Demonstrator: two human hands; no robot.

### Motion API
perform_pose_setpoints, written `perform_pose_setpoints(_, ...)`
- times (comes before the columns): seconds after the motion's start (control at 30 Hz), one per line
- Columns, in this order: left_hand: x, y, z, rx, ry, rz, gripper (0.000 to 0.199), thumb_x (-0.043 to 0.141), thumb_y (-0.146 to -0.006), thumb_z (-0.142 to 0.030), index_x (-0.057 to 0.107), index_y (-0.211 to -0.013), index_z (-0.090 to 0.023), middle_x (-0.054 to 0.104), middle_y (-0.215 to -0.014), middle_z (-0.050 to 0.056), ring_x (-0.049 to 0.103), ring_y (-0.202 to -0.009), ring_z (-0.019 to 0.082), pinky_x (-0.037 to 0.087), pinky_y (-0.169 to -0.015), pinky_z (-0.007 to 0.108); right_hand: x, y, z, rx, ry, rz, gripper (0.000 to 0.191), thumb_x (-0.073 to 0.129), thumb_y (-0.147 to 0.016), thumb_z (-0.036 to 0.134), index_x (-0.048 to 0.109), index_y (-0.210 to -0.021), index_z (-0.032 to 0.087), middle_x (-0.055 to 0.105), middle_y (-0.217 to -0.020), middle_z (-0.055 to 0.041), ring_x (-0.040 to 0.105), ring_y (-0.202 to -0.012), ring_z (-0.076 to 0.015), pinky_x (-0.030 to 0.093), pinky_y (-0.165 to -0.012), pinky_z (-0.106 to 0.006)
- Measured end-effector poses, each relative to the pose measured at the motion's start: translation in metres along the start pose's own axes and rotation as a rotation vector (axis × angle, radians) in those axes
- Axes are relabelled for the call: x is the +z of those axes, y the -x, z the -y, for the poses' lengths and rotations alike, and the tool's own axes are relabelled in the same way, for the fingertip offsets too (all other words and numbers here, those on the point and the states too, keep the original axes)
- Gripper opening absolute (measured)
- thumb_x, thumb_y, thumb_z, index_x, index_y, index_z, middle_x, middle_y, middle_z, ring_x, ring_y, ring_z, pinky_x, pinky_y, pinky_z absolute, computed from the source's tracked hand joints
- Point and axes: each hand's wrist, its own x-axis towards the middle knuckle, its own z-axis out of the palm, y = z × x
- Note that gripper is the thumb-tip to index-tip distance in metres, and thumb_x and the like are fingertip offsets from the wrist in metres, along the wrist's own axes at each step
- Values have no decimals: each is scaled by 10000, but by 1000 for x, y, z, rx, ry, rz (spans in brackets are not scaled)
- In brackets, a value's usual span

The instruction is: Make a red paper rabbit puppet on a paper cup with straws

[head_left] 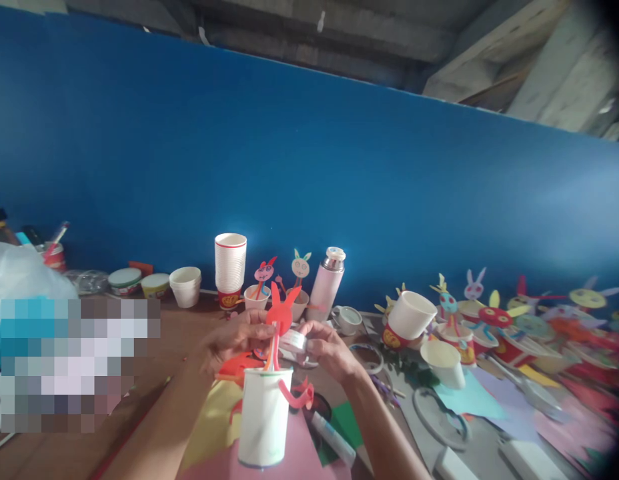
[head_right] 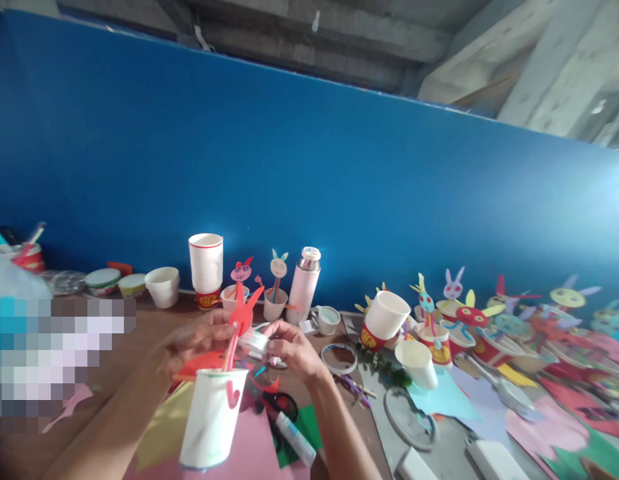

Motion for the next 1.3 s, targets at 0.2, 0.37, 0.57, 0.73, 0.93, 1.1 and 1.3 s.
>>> perform_pose_setpoints(0.2,-6,-4,3,-51,40,37,145,671,-648,-211,656,-771,-136,607,-634,25,559,-582,141,407,-602,263,4,-1,0,24,3,-37,158,605,-648,230,546,-777,159,577,-653,3,515,-506,-90,367,-491,-191)
perform_pose_setpoints(0.37,-7,-4,5,-38,40,31,128,660,-663,-195,657,-778,-139,611,-628,14,532,-554,114,408,-622,264,7,-1,0,40,9,-47,135,581,-652,221,538,-768,167,546,-618,20,471,-488,-83,382,-523,-207)
perform_pose_setpoints(0.57,-1,-3,2,-69,-9,-5,196,680,-639,-253,644,-784,-127,642,-681,45,574,-614,146,411,-601,254,10,-1,4,52,38,-68,113,567,-658,206,533,-762,174,540,-607,24,453,-480,-84,374,-512,-206)
perform_pose_setpoints(0.73,-2,-4,4,-23,11,5,232,671,-645,-293,626,-796,-124,641,-718,57,588,-670,170,418,-631,272,11,0,9,43,76,-34,186,599,-635,219,557,-807,161,579,-669,3,482,-518,-89,366,-518,-200)
perform_pose_setpoints(0.93,-4,-6,5,-6,29,30,205,658,-657,-272,629,-797,-125,636,-735,55,587,-680,171,426,-681,306,6,3,14,60,122,-11,209,630,-632,231,584,-821,157,585,-691,2,515,-552,-101,397,-566,-225)
perform_pose_setpoints(1.1,0,-3,1,-38,17,13,166,671,-644,-236,654,-779,-141,636,-677,40,575,-645,159,426,-651,278,2,6,20,59,199,-9,208,614,-641,236,587,-827,146,602,-668,-3,544,-565,-115,407,-594,-241)
perform_pose_setpoints(1.3,5,-2,-7,11,-103,26,185,683,-625,-252,682,-776,-145,644,-675,45,552,-597,140,410,-594,239,7,6,25,97,295,-55,147,581,-622,165,604,-765,139,586,-573,19,530,-527,-106,385,-533,-210)
